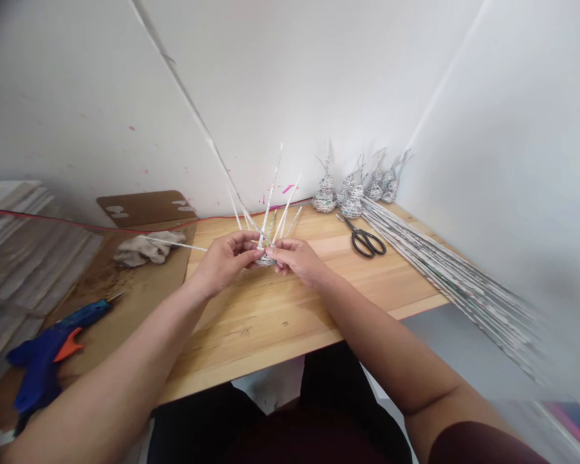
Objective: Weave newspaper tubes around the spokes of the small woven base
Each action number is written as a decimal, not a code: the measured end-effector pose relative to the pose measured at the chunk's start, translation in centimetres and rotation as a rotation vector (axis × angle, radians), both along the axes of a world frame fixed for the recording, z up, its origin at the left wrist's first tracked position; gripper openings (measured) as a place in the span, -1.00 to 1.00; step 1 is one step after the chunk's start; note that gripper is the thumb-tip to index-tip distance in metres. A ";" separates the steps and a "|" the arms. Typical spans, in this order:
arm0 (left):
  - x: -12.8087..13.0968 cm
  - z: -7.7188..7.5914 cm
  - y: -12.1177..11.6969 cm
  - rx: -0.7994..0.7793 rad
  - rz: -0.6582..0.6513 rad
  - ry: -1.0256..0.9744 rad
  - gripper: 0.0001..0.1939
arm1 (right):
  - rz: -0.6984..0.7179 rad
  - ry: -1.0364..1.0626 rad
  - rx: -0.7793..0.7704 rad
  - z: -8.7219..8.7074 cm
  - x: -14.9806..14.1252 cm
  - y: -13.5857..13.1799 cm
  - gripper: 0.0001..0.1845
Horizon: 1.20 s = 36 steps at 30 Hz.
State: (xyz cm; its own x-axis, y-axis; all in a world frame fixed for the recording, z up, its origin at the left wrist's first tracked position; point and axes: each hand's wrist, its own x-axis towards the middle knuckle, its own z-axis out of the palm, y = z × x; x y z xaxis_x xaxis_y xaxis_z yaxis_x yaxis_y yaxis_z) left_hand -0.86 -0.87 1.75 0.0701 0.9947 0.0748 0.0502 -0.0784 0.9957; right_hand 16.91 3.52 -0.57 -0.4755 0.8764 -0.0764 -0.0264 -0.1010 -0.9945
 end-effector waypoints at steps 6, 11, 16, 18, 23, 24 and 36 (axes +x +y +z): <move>0.1 0.0 -0.1 0.075 -0.021 0.089 -0.71 | -0.020 0.059 -0.049 -0.5 -0.2 0.3 -0.53; 0.0 -0.5 0.1 0.090 0.008 0.128 -0.69 | -0.027 0.048 -0.019 -0.6 -0.3 0.3 -0.55; -0.5 -1.1 0.5 0.078 -0.012 0.183 -0.65 | -0.013 -0.050 0.027 -0.7 -0.5 0.3 -0.55; -0.8 -1.3 0.7 0.085 -0.021 0.190 -0.60 | -0.009 -0.071 0.007 -0.8 -0.6 0.3 -0.55; -1.5 -1.7 1.0 0.063 0.017 0.309 -0.51 | 0.011 -0.121 0.025 -1.2 -1.2 0.3 -0.60; -1.6 -1.8 1.1 0.056 0.034 0.338 -0.50 | 0.011 -0.119 0.027 -1.3 -1.3 0.3 -0.61; -1.4 -0.3 0.6 -0.085 0.097 0.336 -0.58 | 0.116 -0.099 -0.027 -1.2 -1.3 0.9 -0.59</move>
State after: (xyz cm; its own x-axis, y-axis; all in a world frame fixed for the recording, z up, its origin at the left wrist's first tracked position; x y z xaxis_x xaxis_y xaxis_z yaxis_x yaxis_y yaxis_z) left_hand -2.25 -0.22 1.44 -0.0188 0.9996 -0.0199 0.3795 0.0256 0.9249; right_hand 15.60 4.44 -1.81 -0.5622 0.8131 -0.1508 0.0851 -0.1245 -0.9886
